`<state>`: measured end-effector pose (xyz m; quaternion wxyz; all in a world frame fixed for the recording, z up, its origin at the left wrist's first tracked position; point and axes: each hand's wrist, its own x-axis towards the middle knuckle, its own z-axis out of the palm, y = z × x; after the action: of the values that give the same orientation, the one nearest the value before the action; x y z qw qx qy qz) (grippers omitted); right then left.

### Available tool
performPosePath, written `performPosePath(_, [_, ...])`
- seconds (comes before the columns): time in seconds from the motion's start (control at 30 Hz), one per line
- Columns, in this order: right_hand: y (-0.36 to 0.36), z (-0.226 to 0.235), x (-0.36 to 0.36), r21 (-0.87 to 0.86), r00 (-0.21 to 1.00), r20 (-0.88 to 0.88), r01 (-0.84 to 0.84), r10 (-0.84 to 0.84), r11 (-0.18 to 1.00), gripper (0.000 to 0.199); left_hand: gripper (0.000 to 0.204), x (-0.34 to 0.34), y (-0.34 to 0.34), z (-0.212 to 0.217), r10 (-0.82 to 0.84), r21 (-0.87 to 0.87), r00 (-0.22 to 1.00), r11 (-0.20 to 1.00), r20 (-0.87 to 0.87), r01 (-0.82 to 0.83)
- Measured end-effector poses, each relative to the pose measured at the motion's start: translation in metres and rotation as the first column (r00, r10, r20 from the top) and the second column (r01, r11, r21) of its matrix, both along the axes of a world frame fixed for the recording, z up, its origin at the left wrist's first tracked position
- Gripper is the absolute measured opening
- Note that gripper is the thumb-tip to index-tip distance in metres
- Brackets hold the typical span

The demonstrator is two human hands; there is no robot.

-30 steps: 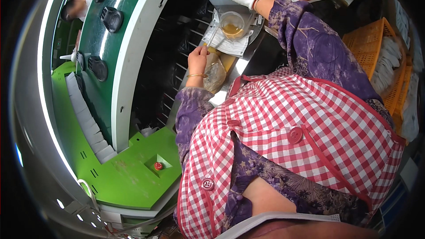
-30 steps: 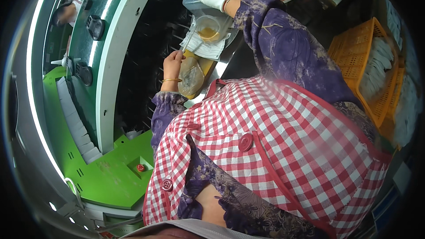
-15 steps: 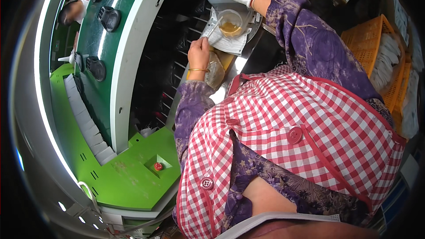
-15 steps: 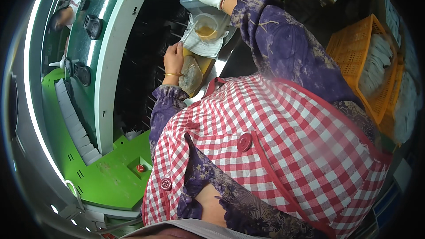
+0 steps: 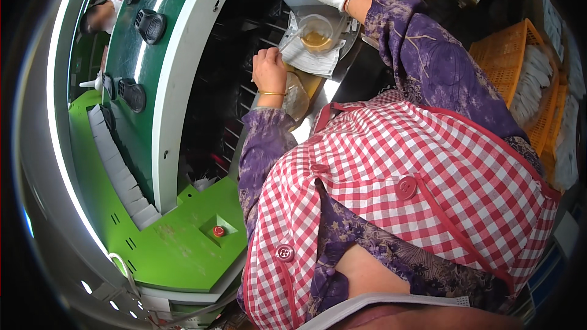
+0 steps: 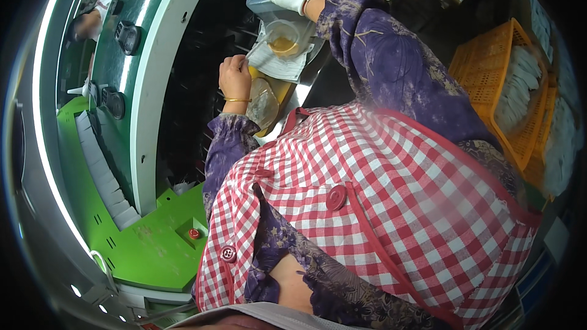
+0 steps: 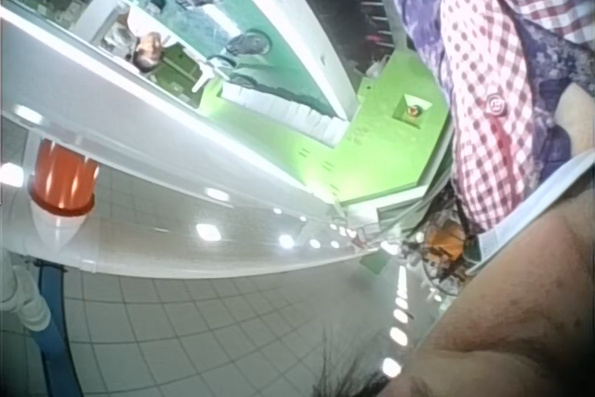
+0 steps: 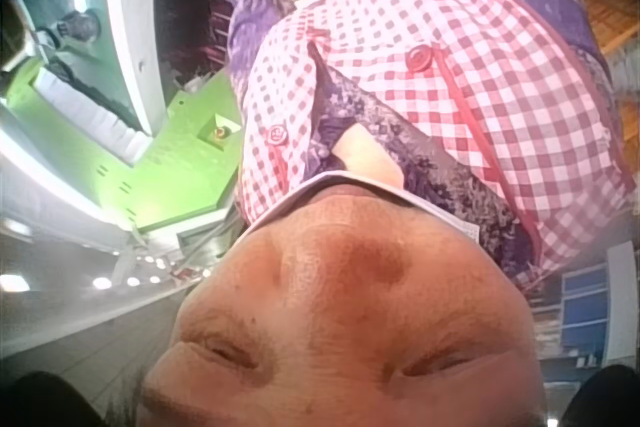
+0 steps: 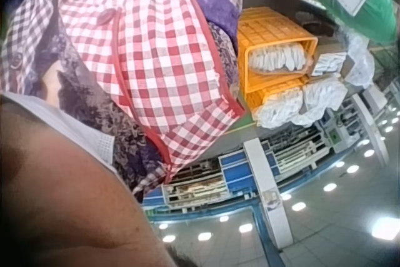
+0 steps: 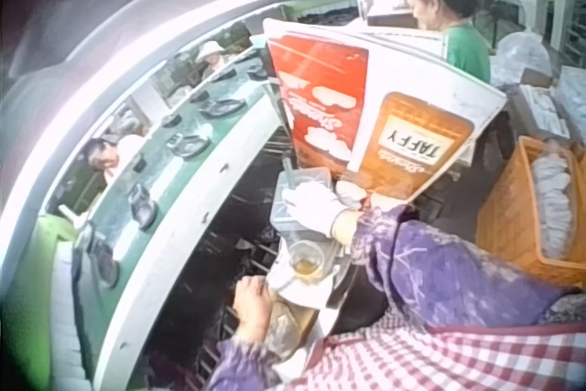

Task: Applying adhesive to the underside of shoe soles using a manual brush applicator.

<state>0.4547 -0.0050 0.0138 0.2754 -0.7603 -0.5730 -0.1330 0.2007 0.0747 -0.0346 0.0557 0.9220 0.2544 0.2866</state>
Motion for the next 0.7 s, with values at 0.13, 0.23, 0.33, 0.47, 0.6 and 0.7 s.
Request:
performPosePath(0.13, [-0.004,0.010,-0.004,-0.075,0.999,0.000,-0.047,0.047,0.996,0.017,0.011,-0.005,-0.004,0.010,0.026,-0.163,0.999,0.986,-0.031,-0.031])
performPosePath(0.23, [0.002,-0.003,0.001,-0.006,0.999,-0.032,0.036,-0.036,0.999,0.020,0.013,-0.002,-0.009,0.026,0.016,-0.307,1.000,0.951,-0.023,-0.022])
performPosePath(0.33, [0.004,-0.006,0.003,0.026,0.999,-0.009,0.031,-0.031,0.999,0.020,0.015,-0.006,-0.010,0.031,-0.009,-0.374,0.999,0.927,0.042,0.025])
performPosePath(0.47, [0.004,-0.003,0.002,0.012,0.999,-0.023,0.027,-0.026,1.000,0.020,0.016,-0.012,-0.011,0.035,0.029,-0.447,0.974,0.891,0.223,0.075])
performPosePath(0.6, [-0.004,0.011,-0.006,-0.031,1.000,-0.007,-0.016,0.016,0.999,0.017,0.015,-0.021,-0.012,0.043,0.163,-0.541,0.870,0.831,0.466,0.134])
performPosePath(0.7, [-0.008,0.009,-0.002,-0.052,0.999,-0.003,-0.033,0.033,0.998,0.018,0.018,-0.017,-0.033,0.076,0.250,-0.592,0.743,0.771,0.620,0.234])
